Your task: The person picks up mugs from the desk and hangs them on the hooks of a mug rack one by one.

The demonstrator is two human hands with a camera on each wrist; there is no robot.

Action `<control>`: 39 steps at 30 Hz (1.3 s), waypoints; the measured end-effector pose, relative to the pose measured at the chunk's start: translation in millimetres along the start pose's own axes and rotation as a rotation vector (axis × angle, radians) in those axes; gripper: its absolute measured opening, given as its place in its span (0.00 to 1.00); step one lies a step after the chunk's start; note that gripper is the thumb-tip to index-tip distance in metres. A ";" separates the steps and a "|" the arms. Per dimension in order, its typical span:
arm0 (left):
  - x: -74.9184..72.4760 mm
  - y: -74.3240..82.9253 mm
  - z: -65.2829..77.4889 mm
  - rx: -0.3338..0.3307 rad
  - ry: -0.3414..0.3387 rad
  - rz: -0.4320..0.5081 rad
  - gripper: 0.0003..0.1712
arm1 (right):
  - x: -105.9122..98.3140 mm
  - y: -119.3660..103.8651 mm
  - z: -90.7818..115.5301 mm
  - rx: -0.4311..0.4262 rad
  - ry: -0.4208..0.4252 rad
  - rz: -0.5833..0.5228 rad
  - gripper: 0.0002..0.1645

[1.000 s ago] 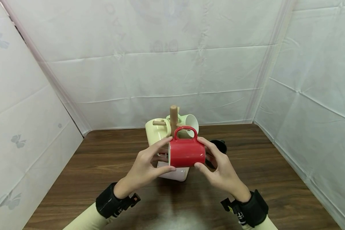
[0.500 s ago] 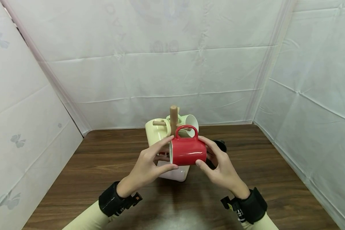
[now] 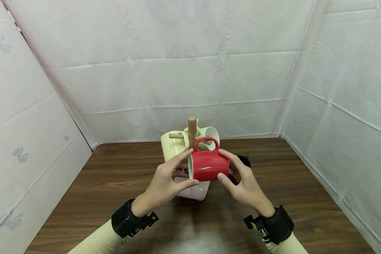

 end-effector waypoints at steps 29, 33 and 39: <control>3.1 5.9 10.0 0.007 0.006 -0.126 0.43 | -5.7 13.9 -6.9 0.060 -0.004 0.028 0.40; 3.3 5.2 10.4 0.005 0.009 -0.131 0.43 | -5.7 13.6 -8.6 0.084 -0.014 0.030 0.40; 2.8 5.3 9.4 -0.003 0.023 -0.121 0.43 | -6.8 15.2 -13.0 0.083 -0.023 0.028 0.41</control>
Point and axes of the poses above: each hand's wrist, its own z-axis away from the middle knuckle, its own x-axis out of the palm, y = z × x, the point moved 4 cm from there along -z, towards the middle knuckle, and after that the axes turned 3 degrees about -y, right-handed, at the moved point
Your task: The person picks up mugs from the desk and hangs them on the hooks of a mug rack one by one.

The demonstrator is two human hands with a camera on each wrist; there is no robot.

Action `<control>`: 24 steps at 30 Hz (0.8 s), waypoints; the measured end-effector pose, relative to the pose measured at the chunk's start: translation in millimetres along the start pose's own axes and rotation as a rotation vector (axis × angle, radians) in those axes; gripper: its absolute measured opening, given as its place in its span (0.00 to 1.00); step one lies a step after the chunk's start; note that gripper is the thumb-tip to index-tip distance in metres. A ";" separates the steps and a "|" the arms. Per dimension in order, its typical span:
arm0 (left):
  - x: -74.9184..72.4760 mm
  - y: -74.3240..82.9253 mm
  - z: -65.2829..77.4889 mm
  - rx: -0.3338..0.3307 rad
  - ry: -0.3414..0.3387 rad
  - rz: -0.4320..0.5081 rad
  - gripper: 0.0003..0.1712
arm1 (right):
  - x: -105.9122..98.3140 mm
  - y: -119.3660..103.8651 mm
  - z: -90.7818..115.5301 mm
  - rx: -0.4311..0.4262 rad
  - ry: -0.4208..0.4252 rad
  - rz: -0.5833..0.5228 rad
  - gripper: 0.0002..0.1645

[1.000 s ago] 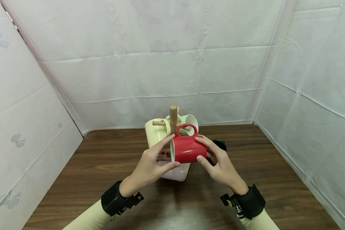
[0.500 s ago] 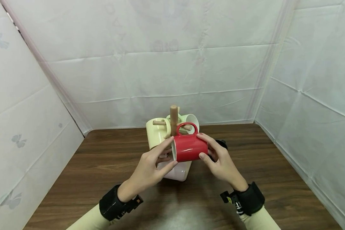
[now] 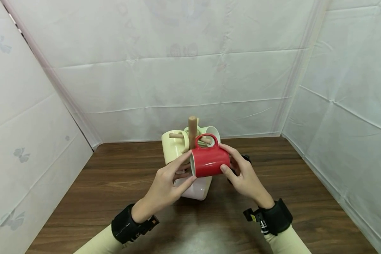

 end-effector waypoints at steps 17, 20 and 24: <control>4.8 -1.1 -1.7 0.001 -0.020 -0.033 0.38 | 5.8 6.4 -9.2 -0.023 -0.021 -0.018 0.42; 4.9 -1.5 -0.9 0.000 -0.021 -0.047 0.37 | 6.7 6.2 -9.3 -0.033 -0.023 -0.024 0.42; 4.8 -1.8 -0.2 0.012 -0.021 -0.053 0.36 | 6.9 6.6 -8.2 -0.027 -0.022 -0.013 0.43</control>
Point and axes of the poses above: each hand's wrist, its own z-axis away from the middle knuckle, its own x-axis out of the palm, y = z × x, the point moved 4 cm from there along -z, towards the middle knuckle, and after that the axes turned 3 degrees about -y, right-handed, at the moved point
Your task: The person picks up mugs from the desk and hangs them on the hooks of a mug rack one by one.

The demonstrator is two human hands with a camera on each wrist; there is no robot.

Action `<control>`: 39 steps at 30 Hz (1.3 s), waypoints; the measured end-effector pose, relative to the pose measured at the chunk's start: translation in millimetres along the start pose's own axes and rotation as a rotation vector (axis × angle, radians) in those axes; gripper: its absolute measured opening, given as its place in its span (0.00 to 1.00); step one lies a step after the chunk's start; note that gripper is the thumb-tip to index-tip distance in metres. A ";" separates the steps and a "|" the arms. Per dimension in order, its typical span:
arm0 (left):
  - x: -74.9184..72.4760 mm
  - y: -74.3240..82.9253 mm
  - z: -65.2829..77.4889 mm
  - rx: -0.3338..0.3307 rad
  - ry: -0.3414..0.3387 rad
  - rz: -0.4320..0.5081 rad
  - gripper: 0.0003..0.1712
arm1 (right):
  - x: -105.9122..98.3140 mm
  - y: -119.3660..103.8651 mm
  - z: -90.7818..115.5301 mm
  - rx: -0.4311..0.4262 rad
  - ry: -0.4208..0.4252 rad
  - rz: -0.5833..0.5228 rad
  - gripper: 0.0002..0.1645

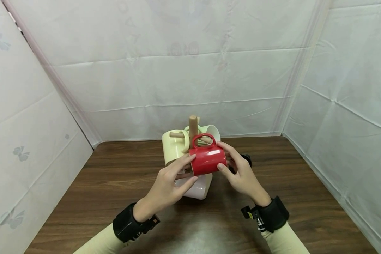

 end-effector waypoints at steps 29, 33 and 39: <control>-1.2 0.2 4.1 0.025 -0.041 0.034 0.33 | 0.7 -2.2 6.3 0.036 0.033 0.118 0.48; -1.8 0.3 4.2 0.030 -0.040 0.026 0.33 | 0.9 -1.7 6.3 0.036 0.032 0.117 0.48; -7.0 0.8 3.9 0.041 0.000 0.033 0.31 | 1.2 -0.7 8.3 0.054 0.027 0.121 0.49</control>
Point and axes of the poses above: each hand's wrist, its own z-axis away from the middle knuckle, its own x-axis out of the palm, y = z × x, the point moved 4 cm from there along -z, towards the middle knuckle, and after that the axes turned 3 degrees about -y, right-handed, at the moved point
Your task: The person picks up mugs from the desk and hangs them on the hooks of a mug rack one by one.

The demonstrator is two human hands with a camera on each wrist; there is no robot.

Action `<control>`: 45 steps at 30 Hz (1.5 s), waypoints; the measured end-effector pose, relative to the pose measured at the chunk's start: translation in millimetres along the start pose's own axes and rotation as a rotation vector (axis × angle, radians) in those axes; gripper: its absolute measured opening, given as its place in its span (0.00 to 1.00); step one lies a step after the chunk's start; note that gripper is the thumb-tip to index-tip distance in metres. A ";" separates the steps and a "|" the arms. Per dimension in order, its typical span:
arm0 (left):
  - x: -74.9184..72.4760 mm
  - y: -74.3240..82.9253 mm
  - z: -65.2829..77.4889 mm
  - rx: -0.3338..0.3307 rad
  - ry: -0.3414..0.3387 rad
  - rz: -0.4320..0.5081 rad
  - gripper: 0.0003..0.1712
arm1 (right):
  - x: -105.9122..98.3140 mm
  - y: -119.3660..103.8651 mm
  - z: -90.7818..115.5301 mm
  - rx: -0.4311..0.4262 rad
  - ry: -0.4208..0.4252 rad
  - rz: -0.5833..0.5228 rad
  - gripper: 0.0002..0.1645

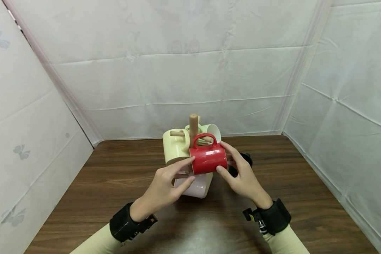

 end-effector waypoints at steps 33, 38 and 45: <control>-52.1 -27.5 -28.9 0.040 0.401 -0.256 0.18 | 33.8 59.5 0.5 0.311 0.110 -0.228 0.38; -53.8 -33.0 -32.1 0.022 0.387 -0.286 0.20 | 40.3 59.8 1.6 0.305 0.099 -0.176 0.26; -55.9 -38.1 -36.3 -0.005 0.349 -0.336 0.18 | 45.2 61.5 0.8 0.278 0.088 -0.096 0.12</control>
Point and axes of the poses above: each hand's wrist, its own z-axis away from the middle knuckle, its own x-axis out of the palm, y = z × x, the point moved 4 cm from there along -z, towards the middle knuckle, and after that the axes turned 3 degrees about -y, right-handed, at the moved point
